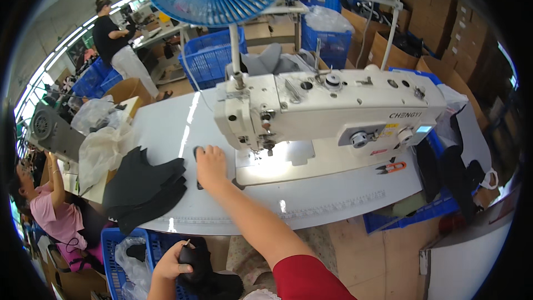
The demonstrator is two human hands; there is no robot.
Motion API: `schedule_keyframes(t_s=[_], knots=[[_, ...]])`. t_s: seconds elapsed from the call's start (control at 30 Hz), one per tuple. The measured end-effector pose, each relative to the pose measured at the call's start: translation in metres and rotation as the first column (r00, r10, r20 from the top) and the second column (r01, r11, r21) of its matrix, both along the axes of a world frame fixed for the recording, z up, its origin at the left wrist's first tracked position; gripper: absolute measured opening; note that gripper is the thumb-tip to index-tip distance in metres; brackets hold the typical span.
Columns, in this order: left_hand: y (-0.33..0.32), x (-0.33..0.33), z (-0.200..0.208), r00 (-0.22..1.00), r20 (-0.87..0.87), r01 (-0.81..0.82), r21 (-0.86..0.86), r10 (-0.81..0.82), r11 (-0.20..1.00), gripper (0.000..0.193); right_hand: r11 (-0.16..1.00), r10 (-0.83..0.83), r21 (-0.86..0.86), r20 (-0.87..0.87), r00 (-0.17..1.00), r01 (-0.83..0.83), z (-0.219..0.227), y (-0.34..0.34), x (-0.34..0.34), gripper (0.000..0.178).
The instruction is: The person trims threads on a shoe component using thread snips, presses buttons on the sewing machine control panel, and sews shoe pieces together using the sewing machine.
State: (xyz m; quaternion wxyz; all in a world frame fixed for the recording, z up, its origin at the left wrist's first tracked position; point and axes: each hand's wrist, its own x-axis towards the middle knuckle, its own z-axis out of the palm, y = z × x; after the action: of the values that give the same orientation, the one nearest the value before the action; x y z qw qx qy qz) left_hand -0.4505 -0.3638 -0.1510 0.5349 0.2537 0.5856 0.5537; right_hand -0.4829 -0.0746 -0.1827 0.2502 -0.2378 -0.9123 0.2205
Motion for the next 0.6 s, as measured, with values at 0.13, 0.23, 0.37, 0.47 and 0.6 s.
schedule_keyframes(t_s=[0.13, 0.23, 0.37, 0.47, 0.6], knots=[[0.003, -0.011, -0.01, 1.0, 0.01, 0.027, 0.001, -0.027, 1.0, 0.063, 0.984, 0.055, -0.167, -0.058, 0.997, -0.064, 0.025, -0.008, 0.03, 0.031], [0.0, -0.029, -0.018, 0.997, 0.022, 0.077, -0.039, -0.076, 0.996, 0.064, 0.841, 0.227, -0.393, -0.366, 0.902, -0.371, 0.036, -0.025, 0.097, 0.037], [-0.007, -0.054, -0.034, 0.977, 0.082, 0.199, -0.002, -0.198, 0.98, 0.065, 0.505, 0.426, -0.728, -0.258, 0.867, -0.464, 0.049, -0.022, 0.211, 0.034], [-0.009, -0.061, -0.046, 0.949, 0.162, 0.26, 0.074, -0.269, 0.963, 0.056, 0.419, 0.462, -0.743, -0.321, 0.827, -0.522, 0.029, -0.002, 0.263, 0.034], [-0.005, -0.049, -0.032, 0.933, 0.206, 0.269, 0.145, -0.295, 0.952, 0.051, 0.674, 0.498, -0.569, -0.123, 0.858, -0.472, 0.04, 0.024, 0.285, 0.034]])
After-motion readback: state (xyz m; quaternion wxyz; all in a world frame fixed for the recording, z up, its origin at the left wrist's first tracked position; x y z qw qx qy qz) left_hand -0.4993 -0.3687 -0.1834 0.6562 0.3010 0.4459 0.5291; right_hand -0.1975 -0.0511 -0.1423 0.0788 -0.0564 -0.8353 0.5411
